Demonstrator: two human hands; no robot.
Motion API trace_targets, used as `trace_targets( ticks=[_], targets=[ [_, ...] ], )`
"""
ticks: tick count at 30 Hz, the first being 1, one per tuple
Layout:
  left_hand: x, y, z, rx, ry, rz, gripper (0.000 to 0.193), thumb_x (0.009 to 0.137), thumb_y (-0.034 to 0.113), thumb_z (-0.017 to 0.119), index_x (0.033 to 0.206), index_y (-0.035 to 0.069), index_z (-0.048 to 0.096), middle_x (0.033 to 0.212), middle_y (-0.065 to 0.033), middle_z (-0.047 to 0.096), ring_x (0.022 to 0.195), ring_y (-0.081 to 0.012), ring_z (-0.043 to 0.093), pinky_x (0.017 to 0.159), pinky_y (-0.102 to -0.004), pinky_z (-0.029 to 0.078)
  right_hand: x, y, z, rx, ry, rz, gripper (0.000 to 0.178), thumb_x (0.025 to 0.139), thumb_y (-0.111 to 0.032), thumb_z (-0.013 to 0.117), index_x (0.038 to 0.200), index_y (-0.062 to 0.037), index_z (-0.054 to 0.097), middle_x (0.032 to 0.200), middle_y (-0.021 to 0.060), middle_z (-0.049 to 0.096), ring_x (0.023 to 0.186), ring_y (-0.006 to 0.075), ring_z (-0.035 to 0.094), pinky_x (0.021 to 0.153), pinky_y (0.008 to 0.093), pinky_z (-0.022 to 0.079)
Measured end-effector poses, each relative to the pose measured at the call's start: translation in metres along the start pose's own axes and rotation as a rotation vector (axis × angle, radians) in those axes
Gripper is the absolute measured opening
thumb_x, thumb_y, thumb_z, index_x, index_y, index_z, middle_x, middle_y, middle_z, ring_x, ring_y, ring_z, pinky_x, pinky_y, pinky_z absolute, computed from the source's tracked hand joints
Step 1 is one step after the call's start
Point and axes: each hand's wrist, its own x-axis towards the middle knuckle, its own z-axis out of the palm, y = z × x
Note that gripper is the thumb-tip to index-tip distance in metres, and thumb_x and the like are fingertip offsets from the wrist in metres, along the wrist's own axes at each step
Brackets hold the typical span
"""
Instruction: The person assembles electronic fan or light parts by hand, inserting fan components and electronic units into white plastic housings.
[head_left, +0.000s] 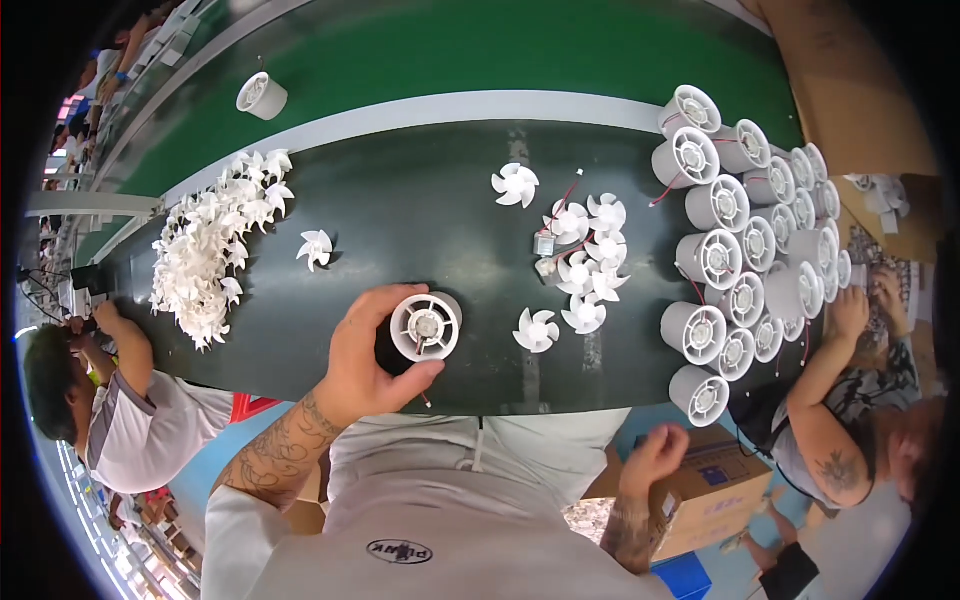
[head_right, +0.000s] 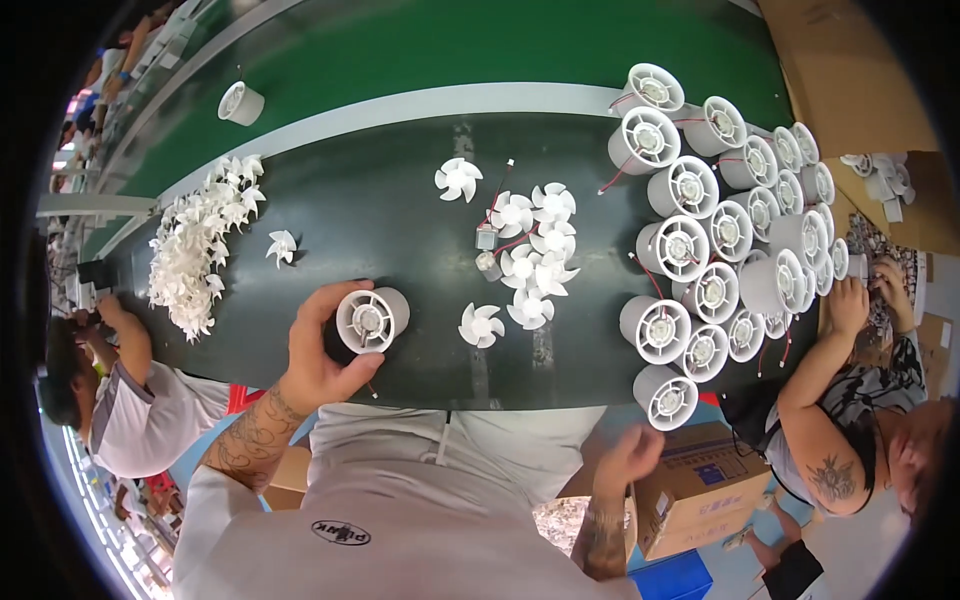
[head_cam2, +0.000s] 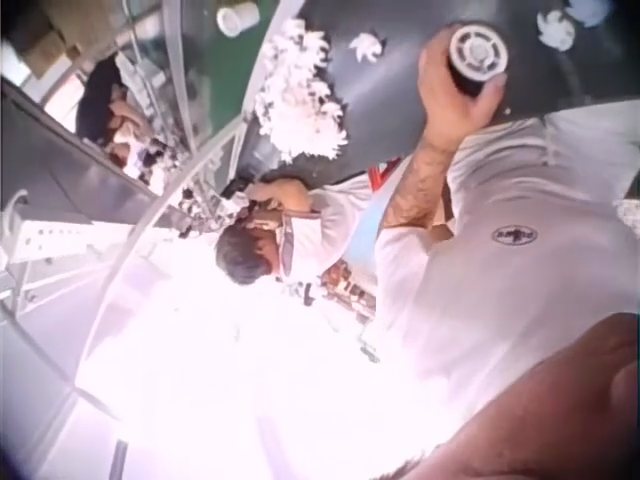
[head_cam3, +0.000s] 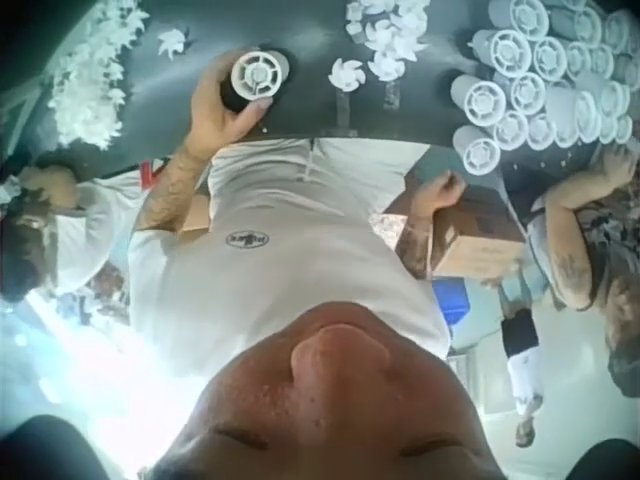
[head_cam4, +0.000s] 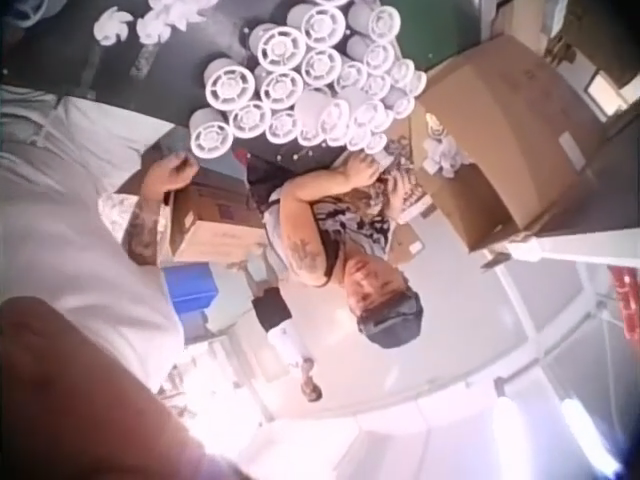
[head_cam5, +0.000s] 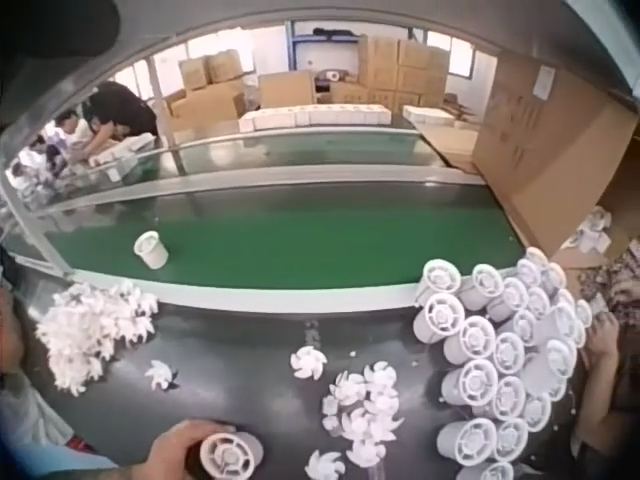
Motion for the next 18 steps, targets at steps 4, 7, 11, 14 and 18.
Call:
trace_targets(
  ticks=[4, 7, 11, 14, 18],
  targets=[
    [0.017, 0.008, 0.006, -0.036, 0.015, -0.135, 0.058, 0.067, 0.020, 0.082, 0.116, 0.003, 0.056, 0.112, -0.0175, 0.064, 0.101, -0.0357, 0.060, 0.089, -0.0419, 0.047, -0.008, -0.114, 0.011, -0.105, -0.402, -0.586, 0.031, 0.083, -0.003, 0.063, 0.112, 0.0022, 0.053, 0.104, 0.0192, 0.060, 0.094, 0.0346, 0.059, 0.087, 0.0413, 0.048],
    [0.032, 0.013, 0.015, 0.068, 0.001, -0.066, 0.054, 0.068, 0.024, 0.083, 0.111, 0.003, 0.059, 0.107, -0.0147, 0.064, 0.098, -0.0353, 0.060, 0.089, -0.0426, 0.045, 0.008, -0.179, 0.081, -0.309, -0.480, -0.713, 0.055, 0.080, -0.005, 0.069, 0.131, 0.0000, 0.048, 0.132, 0.0270, 0.048, 0.122, 0.0447, 0.047, 0.101, 0.0494, 0.040],
    [0.034, 0.015, 0.021, 0.061, 0.093, -0.087, 0.053, 0.069, 0.024, 0.083, 0.111, 0.004, 0.058, 0.105, -0.0150, 0.064, 0.097, -0.0348, 0.062, 0.082, -0.0412, 0.050, 0.023, -0.214, 0.142, -0.646, -0.511, -0.766, 0.065, 0.084, -0.017, 0.069, 0.142, -0.0037, 0.042, 0.148, 0.0281, 0.032, 0.136, 0.0480, 0.031, 0.109, 0.0549, 0.029],
    [0.037, 0.015, 0.018, 0.014, 0.117, -0.109, 0.054, 0.071, 0.021, 0.082, 0.115, 0.001, 0.056, 0.107, -0.0165, 0.062, 0.094, -0.0346, 0.063, 0.079, -0.0402, 0.052, 0.039, -0.218, 0.168, -0.733, -0.433, -0.813, 0.065, 0.088, -0.024, 0.066, 0.144, -0.0056, 0.040, 0.149, 0.0274, 0.031, 0.136, 0.0485, 0.030, 0.110, 0.0556, 0.027],
    [0.043, 0.010, 0.008, -0.089, 0.105, -0.297, 0.058, 0.073, 0.017, 0.081, 0.121, -0.001, 0.054, 0.108, -0.0154, 0.061, 0.083, -0.0260, 0.065, 0.071, -0.0344, 0.053, 0.044, -0.220, 0.165, -0.500, -0.391, -0.793, 0.058, 0.087, -0.016, 0.066, 0.140, -0.0042, 0.045, 0.149, 0.0266, 0.033, 0.134, 0.0458, 0.036, 0.109, 0.0515, 0.031]
  ],
)
